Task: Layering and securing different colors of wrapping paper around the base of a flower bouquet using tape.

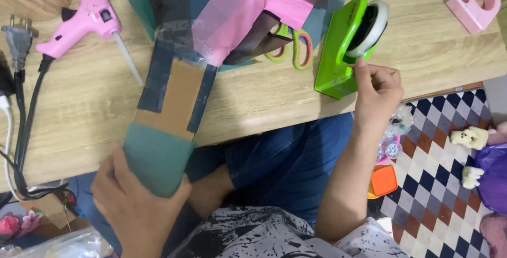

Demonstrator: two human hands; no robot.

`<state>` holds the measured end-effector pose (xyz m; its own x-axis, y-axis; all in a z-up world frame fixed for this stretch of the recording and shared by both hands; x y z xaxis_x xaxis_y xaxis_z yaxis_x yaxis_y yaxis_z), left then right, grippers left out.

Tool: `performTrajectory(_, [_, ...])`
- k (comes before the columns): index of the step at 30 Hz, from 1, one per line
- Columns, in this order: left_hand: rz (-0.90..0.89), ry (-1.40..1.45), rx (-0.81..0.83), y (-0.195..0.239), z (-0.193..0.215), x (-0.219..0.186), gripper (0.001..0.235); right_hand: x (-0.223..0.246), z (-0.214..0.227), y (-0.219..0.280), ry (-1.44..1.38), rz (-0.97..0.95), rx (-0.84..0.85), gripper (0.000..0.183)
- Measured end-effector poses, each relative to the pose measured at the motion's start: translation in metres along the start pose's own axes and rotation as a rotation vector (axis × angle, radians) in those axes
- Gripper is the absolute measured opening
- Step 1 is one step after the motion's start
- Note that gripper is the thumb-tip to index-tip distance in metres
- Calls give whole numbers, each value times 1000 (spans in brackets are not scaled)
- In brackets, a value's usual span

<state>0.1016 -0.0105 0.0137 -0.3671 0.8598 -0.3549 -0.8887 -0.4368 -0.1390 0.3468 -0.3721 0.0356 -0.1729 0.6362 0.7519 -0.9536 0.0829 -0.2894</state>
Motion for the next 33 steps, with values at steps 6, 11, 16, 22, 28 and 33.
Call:
performTrajectory(6, [15,-24,-24,0,-1,-1,112,-22,-6,14,-642,-247,-200,16])
performTrajectory(11, [9,-23,-55,1,0,-3,112,-20,-8,28,-666,-223,-226,24])
performTrajectory(16, [20,-18,-41,1,-1,-1,113,-16,-10,38,-782,-93,-212,24])
performTrajectory(22, [11,-8,-20,-1,-4,2,116,-17,-18,50,-853,29,-181,23])
performTrajectory(28, [26,-17,14,-3,-3,1,117,-24,-28,55,-800,-13,-202,30])
performTrajectory(33, [36,-6,17,-2,-4,1,117,-26,-25,50,-585,-27,-249,46])
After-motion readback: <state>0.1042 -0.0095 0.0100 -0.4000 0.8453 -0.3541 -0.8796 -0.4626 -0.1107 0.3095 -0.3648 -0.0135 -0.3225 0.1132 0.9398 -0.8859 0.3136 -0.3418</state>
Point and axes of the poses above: each hand's wrist, its own y-axis away from the middle knuckle, its own z-axis out of the back of the hand, x = y × z, the point moved 8 cm from there along -y, towards the middle knuckle, and after that the axes turned 10 degrees about x, right-handed, at the moved point
